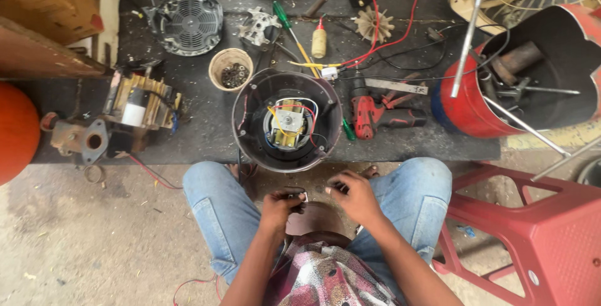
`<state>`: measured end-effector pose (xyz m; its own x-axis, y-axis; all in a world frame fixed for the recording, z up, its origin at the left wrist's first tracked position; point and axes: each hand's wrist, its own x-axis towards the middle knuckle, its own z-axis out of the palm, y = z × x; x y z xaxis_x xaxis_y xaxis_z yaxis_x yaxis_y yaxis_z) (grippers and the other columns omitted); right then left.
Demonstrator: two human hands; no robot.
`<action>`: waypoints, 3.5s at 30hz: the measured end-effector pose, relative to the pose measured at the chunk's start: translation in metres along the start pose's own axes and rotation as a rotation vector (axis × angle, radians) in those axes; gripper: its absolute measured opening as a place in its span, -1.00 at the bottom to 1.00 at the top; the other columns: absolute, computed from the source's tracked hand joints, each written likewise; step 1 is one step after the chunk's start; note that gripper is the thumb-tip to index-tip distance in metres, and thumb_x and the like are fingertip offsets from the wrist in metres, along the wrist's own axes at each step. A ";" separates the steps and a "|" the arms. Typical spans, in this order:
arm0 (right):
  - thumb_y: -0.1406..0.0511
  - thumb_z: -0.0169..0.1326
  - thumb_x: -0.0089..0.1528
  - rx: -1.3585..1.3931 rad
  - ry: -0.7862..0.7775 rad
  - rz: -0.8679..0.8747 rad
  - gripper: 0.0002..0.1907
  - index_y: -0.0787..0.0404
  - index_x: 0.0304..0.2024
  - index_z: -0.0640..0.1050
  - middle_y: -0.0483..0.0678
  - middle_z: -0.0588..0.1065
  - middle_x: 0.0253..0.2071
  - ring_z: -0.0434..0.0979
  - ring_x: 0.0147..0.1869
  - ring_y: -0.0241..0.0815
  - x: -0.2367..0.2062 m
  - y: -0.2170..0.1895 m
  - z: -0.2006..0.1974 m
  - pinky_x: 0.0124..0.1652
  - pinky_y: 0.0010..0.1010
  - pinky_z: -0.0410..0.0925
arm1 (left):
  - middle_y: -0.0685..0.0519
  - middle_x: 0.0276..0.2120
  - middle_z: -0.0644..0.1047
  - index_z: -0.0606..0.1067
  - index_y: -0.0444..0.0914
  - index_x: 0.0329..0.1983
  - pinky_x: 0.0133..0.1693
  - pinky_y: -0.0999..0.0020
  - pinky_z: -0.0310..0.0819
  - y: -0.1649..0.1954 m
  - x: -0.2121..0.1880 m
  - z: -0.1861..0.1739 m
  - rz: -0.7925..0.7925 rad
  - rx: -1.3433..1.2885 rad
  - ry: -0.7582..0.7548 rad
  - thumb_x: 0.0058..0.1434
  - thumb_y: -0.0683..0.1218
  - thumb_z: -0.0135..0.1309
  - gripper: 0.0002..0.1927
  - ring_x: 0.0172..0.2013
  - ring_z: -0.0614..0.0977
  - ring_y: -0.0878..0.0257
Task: The person assembles an electrical motor by placing a motor unit into a red cylindrical housing, then attaching a black circular cover. They use a cordless drill to fasten screws and secure the assembly.
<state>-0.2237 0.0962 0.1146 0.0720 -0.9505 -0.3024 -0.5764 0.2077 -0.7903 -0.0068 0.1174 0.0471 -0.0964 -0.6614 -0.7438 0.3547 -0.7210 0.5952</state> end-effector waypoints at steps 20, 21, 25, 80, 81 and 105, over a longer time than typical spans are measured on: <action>0.45 0.25 -0.06 -0.983 0.003 -0.205 0.05 0.23 0.47 0.13 0.19 0.20 0.45 0.20 0.46 0.22 0.132 0.074 -0.098 0.27 0.20 0.09 | -0.11 -0.43 0.59 0.49 -0.38 -0.27 -0.36 0.25 0.47 0.027 -0.020 -0.010 0.040 -0.268 -0.062 0.26 -0.20 0.05 -0.90 -0.45 0.58 0.12; 0.44 0.25 -0.05 -1.020 -0.014 -0.240 0.07 0.23 0.49 0.09 0.19 0.19 0.46 0.18 0.49 0.22 0.139 0.075 -0.094 0.24 0.19 0.11 | -0.13 -0.43 0.60 0.47 -0.36 -0.27 -0.35 0.20 0.49 0.030 -0.020 -0.017 0.038 -0.314 -0.060 0.22 -0.20 0.01 -0.90 -0.45 0.59 0.08; 0.37 0.32 -0.05 -1.050 -0.155 -0.157 0.17 0.16 0.52 0.00 0.13 0.20 0.44 0.19 0.43 0.27 0.157 0.074 -0.100 0.28 0.15 0.12 | -0.05 -0.42 0.59 0.47 -0.34 -0.25 -0.33 0.20 0.45 0.052 -0.016 -0.051 0.064 -0.375 -0.038 0.17 -0.11 0.00 -0.81 -0.40 0.59 0.13; 0.33 0.28 0.12 -0.227 -0.317 -0.093 -0.69 0.32 -0.10 0.63 -0.08 0.63 -0.32 0.53 -0.30 -0.37 0.173 -0.220 -0.039 -0.23 -0.42 0.43 | -0.14 -0.51 0.66 0.68 -0.41 -0.43 -0.16 0.21 0.54 0.212 0.162 -0.072 0.444 0.533 -0.110 0.16 0.53 -0.10 -0.10 -0.37 0.68 0.19; 0.33 0.27 0.11 -0.173 -0.322 -0.090 -0.67 0.31 -0.07 0.63 -0.09 0.62 -0.30 0.50 -0.28 -0.40 0.172 -0.219 -0.039 -0.23 -0.42 0.42 | -0.14 -0.51 0.66 0.69 -0.40 -0.41 -0.16 0.21 0.54 0.213 0.160 -0.072 0.445 0.534 -0.107 0.15 0.53 -0.09 -0.11 -0.37 0.69 0.19; 0.26 0.29 0.06 -0.458 -0.254 -0.293 -0.59 0.32 -0.08 0.61 0.02 0.63 -0.34 0.59 -0.32 -0.32 0.171 -0.213 -0.041 -0.20 -0.38 0.43 | -0.08 -0.60 0.61 0.68 -0.41 -0.45 -0.32 0.25 0.52 0.221 0.147 -0.069 0.413 0.575 -0.084 0.15 0.48 0.01 -0.17 -0.50 0.61 0.29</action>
<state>-0.1219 -0.1204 0.2524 0.4410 -0.8563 -0.2687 -0.7910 -0.2294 -0.5671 0.1215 -0.1250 0.0486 -0.1399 -0.9009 -0.4110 -0.1663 -0.3878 0.9066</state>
